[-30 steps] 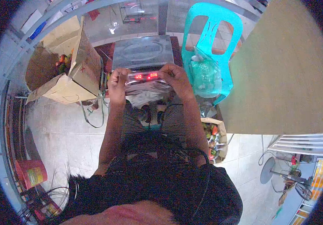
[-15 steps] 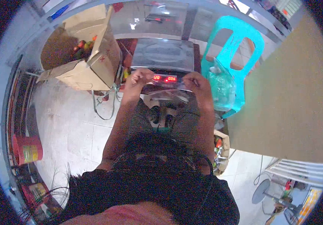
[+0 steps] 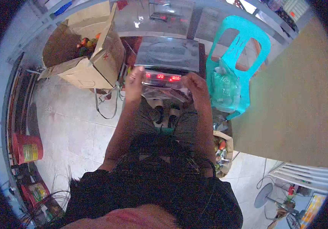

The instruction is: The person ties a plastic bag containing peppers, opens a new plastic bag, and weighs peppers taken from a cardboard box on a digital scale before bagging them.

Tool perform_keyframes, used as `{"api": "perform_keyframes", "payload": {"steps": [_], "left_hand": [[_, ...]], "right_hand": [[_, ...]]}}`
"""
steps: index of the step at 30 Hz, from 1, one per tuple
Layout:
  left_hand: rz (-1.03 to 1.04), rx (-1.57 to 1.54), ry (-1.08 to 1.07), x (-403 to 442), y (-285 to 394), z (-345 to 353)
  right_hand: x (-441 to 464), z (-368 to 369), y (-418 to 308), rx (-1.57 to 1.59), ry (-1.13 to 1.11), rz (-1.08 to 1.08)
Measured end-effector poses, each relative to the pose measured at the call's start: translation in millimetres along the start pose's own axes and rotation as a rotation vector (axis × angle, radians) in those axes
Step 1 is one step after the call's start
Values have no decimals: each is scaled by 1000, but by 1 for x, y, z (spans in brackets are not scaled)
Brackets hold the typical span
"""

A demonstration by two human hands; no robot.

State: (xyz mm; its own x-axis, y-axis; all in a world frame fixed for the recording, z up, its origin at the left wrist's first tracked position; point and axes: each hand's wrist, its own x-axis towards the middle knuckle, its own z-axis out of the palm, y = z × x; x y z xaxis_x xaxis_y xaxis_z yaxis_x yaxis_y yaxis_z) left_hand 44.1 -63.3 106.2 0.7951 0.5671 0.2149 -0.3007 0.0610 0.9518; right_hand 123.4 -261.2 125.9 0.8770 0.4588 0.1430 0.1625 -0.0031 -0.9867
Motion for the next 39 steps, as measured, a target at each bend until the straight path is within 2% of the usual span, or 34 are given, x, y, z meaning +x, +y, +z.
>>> {"api": "perform_keyframes", "payload": {"steps": [3,4,8,10,12,16,19,20,24,27,28,34,39], "left_hand": [[96,0,-73,10,-9,-13],[67,-38,-89,10,-12,-14],[-81,-17,-112,7,-7,-16],[-31,40,-106,5,-3,-15],[10,103,-113,8,-5,-22],[15,-122,-45,8,-6,-27],[12,19,-25,10,1,-30],[78,-55,-5,11,-2,-25],[12,51,8,12,0,-34],[232,41,-37,21,-13,-38],[38,77,32,11,-3,-37],[7,37,68,7,3,-27],[30,-22,-79,6,15,-25]], "right_hand": [[1,0,1,1,-34,-80],[2,0,3,27,-36,-119],[-2,2,-5,60,13,3],[-4,6,-12,93,47,75],[-2,5,-7,109,19,74],[-1,-1,-7,145,-95,-23],[0,-3,1,99,-80,4],[0,-2,2,80,-65,-5],[0,0,-3,2,-40,-1],[-2,3,-11,1,-9,-11],[-3,5,-12,11,6,-20],[1,9,6,181,36,-39],[2,9,0,98,79,-105]]}}
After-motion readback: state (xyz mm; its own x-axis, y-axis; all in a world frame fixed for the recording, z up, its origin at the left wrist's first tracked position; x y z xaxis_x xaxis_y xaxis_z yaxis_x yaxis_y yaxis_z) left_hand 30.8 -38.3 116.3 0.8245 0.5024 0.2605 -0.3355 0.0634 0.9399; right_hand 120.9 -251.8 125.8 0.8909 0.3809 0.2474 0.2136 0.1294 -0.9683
